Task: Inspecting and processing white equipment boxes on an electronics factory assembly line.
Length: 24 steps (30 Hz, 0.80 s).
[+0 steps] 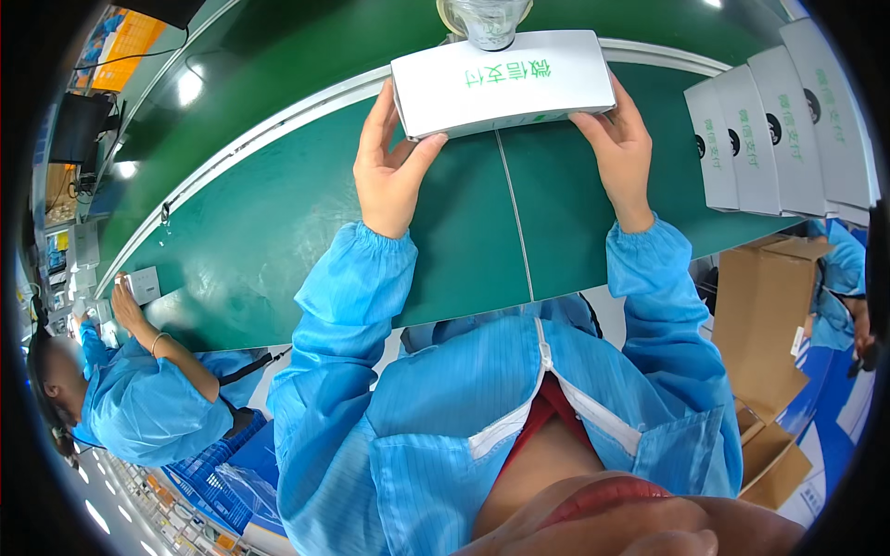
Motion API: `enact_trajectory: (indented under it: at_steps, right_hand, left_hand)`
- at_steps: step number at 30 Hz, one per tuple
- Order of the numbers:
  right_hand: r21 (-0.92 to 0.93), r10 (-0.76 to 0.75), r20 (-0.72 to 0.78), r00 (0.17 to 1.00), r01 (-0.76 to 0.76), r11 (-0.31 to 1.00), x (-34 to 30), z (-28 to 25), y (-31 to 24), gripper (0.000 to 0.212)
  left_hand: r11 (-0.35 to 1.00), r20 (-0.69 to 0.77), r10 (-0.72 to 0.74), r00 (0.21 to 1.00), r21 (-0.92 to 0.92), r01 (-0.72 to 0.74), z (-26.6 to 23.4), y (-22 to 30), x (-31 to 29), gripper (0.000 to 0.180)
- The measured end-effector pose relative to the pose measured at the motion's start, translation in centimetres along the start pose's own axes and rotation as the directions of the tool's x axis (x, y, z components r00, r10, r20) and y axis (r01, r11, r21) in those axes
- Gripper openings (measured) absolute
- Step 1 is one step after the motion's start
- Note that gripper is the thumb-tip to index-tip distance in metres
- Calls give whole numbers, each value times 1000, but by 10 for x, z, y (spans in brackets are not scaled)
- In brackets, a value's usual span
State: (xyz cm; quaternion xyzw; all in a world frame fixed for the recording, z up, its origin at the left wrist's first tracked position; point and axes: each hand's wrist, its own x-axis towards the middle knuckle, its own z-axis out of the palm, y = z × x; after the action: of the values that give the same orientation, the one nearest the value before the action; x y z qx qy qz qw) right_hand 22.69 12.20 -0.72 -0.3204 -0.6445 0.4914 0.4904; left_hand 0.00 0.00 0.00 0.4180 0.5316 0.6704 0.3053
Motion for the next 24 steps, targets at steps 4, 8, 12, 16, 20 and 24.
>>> enact_trajectory:
  at_steps: [4, 8, 12, 16, 20, 24]
  right_hand:
    - [-16, -22, -15, 1000, 22, 1000, 1, 3, 2, 62]
    - [-17, -41, -16, 999, 41, 999, 0, 5, 2, 61]
    - [-3, -44, -8, 999, 44, 999, -1, 1, 1, 61]
    - [-12, -42, -5, 999, 42, 999, -1, 0, 2, 61]
    - [6, -50, -11, 999, 50, 999, 1, 0, 4, 61]
    - [-15, -49, -10, 999, 49, 999, 1, -1, 3, 61]
  left_hand:
    - [1000, 0, 13, 1000, -11, -13, -1, 3, 1, 74]
    - [999, 2, 45, 999, -2, -45, -2, 0, 0, 74]
    - [1000, -3, 21, 1000, -12, -21, 1, 0, -3, 74]
    - [1000, -17, 13, 1000, -5, -13, 5, -1, -5, 74]
    - [1000, -9, 24, 1000, 4, -24, 5, 0, -2, 75]
    - [1000, -13, 19, 1000, 0, -19, 6, 0, -2, 74]
